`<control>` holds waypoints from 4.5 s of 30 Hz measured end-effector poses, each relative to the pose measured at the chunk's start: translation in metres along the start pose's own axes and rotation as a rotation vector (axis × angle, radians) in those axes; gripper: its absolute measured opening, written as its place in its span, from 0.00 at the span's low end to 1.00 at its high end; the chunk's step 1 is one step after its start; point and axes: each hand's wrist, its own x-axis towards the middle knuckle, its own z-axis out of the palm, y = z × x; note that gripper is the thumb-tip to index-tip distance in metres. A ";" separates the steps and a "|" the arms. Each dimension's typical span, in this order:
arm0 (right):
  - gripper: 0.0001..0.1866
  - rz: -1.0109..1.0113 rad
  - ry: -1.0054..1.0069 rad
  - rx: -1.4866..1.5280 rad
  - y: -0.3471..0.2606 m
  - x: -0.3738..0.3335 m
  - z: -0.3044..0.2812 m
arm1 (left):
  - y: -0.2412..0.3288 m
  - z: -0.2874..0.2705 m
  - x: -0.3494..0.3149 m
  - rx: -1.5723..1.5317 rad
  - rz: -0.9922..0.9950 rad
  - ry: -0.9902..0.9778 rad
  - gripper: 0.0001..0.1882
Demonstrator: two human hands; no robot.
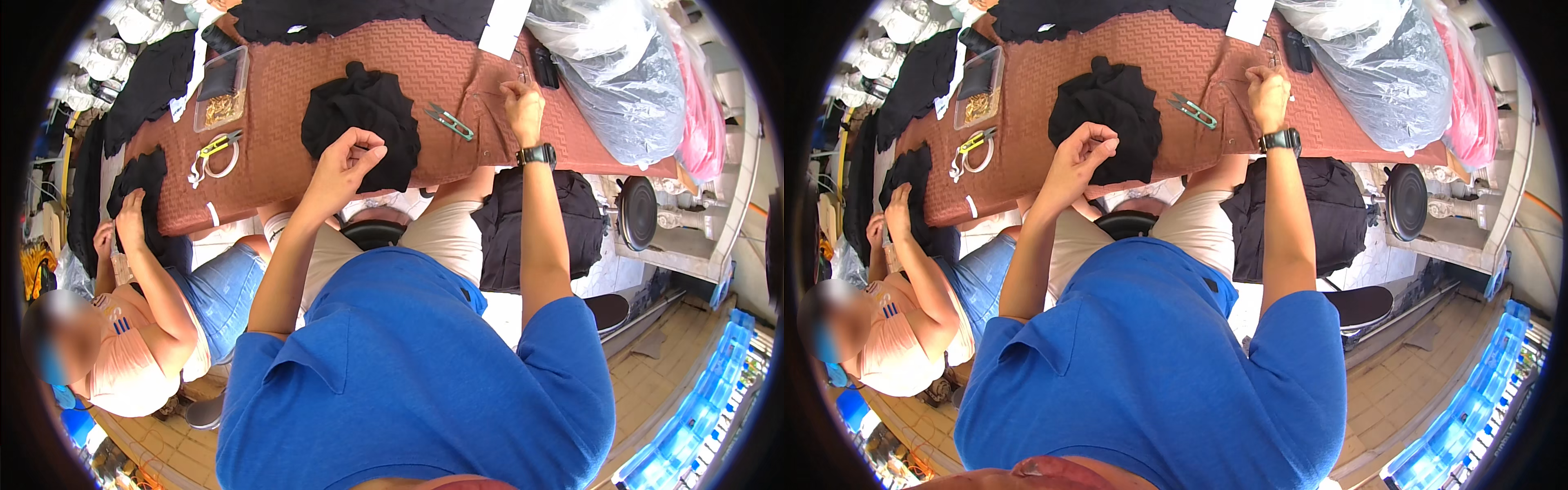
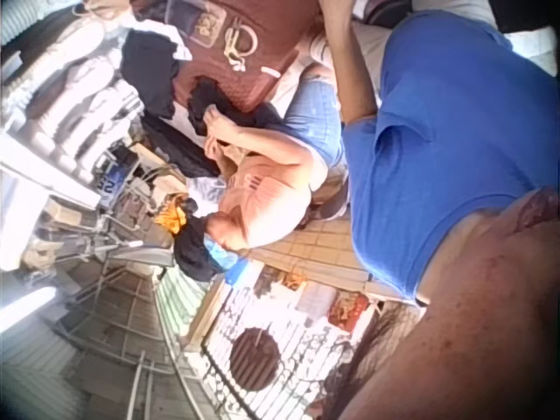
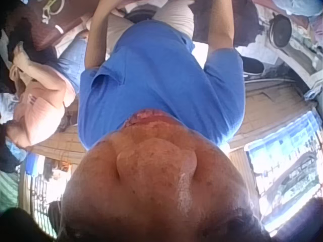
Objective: The person sews labels onto black fabric garments by hand using a needle and thread, picking up labels from a stack and securing them to the neckline area.
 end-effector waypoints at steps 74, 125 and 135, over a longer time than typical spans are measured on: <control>0.03 0.121 -0.734 1.044 -0.166 -0.042 -0.041 | 0.057 -0.144 0.001 0.204 0.098 -0.029 0.06; 0.14 0.121 -0.433 1.313 -0.140 0.189 -0.123 | 0.165 -0.203 0.073 -0.405 0.453 0.368 0.28; 0.20 0.230 -0.447 0.916 -0.110 0.076 -0.128 | 0.092 -0.156 -0.013 -0.029 0.137 0.512 0.20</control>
